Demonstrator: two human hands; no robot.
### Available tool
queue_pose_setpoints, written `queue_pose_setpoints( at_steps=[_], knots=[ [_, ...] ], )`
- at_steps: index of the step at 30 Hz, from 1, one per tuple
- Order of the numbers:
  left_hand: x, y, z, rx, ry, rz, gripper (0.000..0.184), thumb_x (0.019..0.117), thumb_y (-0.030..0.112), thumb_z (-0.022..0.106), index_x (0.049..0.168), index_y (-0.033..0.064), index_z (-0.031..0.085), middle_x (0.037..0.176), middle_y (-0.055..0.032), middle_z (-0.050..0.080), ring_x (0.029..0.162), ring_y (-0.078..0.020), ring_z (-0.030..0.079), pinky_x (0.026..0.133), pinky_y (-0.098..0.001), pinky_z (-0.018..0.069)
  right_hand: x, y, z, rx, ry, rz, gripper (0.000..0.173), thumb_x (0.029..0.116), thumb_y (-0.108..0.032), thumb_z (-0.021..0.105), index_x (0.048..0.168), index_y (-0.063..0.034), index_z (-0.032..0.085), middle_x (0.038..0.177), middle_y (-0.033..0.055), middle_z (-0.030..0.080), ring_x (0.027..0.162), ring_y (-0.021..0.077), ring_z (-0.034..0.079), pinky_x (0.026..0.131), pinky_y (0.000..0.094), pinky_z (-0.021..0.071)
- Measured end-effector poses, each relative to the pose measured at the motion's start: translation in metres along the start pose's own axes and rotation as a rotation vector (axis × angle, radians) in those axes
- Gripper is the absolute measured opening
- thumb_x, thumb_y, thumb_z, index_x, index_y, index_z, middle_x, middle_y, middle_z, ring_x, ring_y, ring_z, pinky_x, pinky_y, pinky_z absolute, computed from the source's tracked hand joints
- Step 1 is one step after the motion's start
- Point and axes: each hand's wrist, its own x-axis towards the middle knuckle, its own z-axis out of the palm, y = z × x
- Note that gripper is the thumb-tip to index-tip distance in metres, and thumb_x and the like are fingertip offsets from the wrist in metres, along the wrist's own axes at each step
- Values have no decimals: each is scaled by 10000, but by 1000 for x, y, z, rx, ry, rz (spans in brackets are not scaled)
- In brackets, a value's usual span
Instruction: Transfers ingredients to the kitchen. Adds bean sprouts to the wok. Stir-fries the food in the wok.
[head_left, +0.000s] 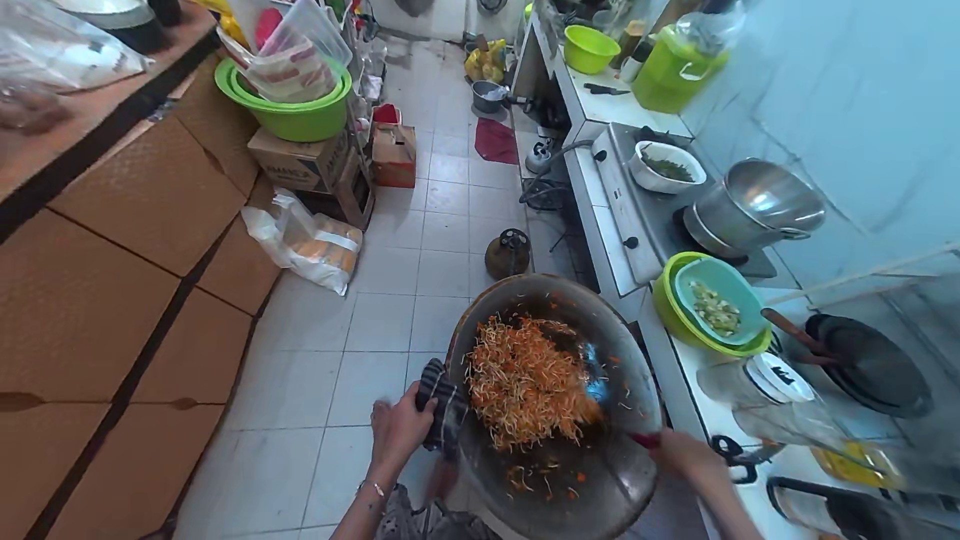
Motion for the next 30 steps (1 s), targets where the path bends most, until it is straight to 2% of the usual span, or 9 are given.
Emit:
queue_pose_setpoints(
  at_steps=[4,8,12,14,18,22,26,28,30],
  knots=[
    [1,-2,-5,2,-34,-10,406,965,240,672,1341,97,619,1162,-121,723,1087,-235,702,988,-479,544,0,-66,20,66,185,-180,468,1059,-358,505,1520,-279,515,1245,223,694,1162,441,660,959,640,516],
    [6,-7,-12,74,-94,-34,401,945,283,682,1304,107,650,1156,-104,730,1093,-235,700,997,-498,537,-29,-24,24,-64,226,-226,510,1008,-363,557,1507,-452,500,1163,167,740,1062,424,698,869,657,533],
    [1,-7,-10,113,-116,-38,384,928,270,689,1268,94,662,1119,-103,736,1056,-237,710,968,-493,549,-38,40,16,-89,-35,-179,375,1000,-356,613,1348,-234,683,1192,216,717,1097,443,683,915,693,514],
    [-6,-3,-6,70,-133,-36,403,913,224,709,1275,56,653,1127,-136,727,1062,-259,706,974,-501,548,-32,38,21,4,-244,-239,377,1042,-363,585,1357,-175,669,1115,218,718,941,383,708,861,599,547],
    [-21,-16,2,44,-156,-72,481,886,215,751,1309,22,624,1158,-169,715,1086,-283,697,987,-506,539,-5,-50,55,448,-337,-407,484,1078,-398,508,1536,-241,493,1067,185,691,756,276,648,721,470,547],
    [-32,-27,6,-74,-179,-86,533,845,199,807,1299,9,602,1147,-163,711,1057,-256,702,966,-466,558,14,-127,99,1120,-245,-287,477,1114,-332,445,1568,-188,414,799,79,581,521,138,496,473,291,437],
    [-40,-25,12,-129,-178,-119,539,843,166,808,1305,0,587,1176,-181,699,1101,-281,686,995,-484,539,-3,-106,105,1758,-399,-98,346,1130,-399,321,1070,-129,528,592,-49,430,390,26,361,355,173,339],
    [-42,-24,13,-136,-177,-143,531,847,154,803,1308,3,586,1186,-176,698,1112,-274,684,1000,-476,539,-14,-62,97,1768,-392,-115,424,1135,-413,249,1220,-124,548,593,-63,416,398,11,352,364,163,330],
    [-42,-21,12,-133,-177,-150,530,847,145,796,1311,-1,586,1195,-178,692,1121,-273,679,1005,-473,536,-23,-25,78,1554,-273,-103,381,1142,-395,237,1135,-131,512,587,-43,417,392,38,354,357,189,337]
  ],
)
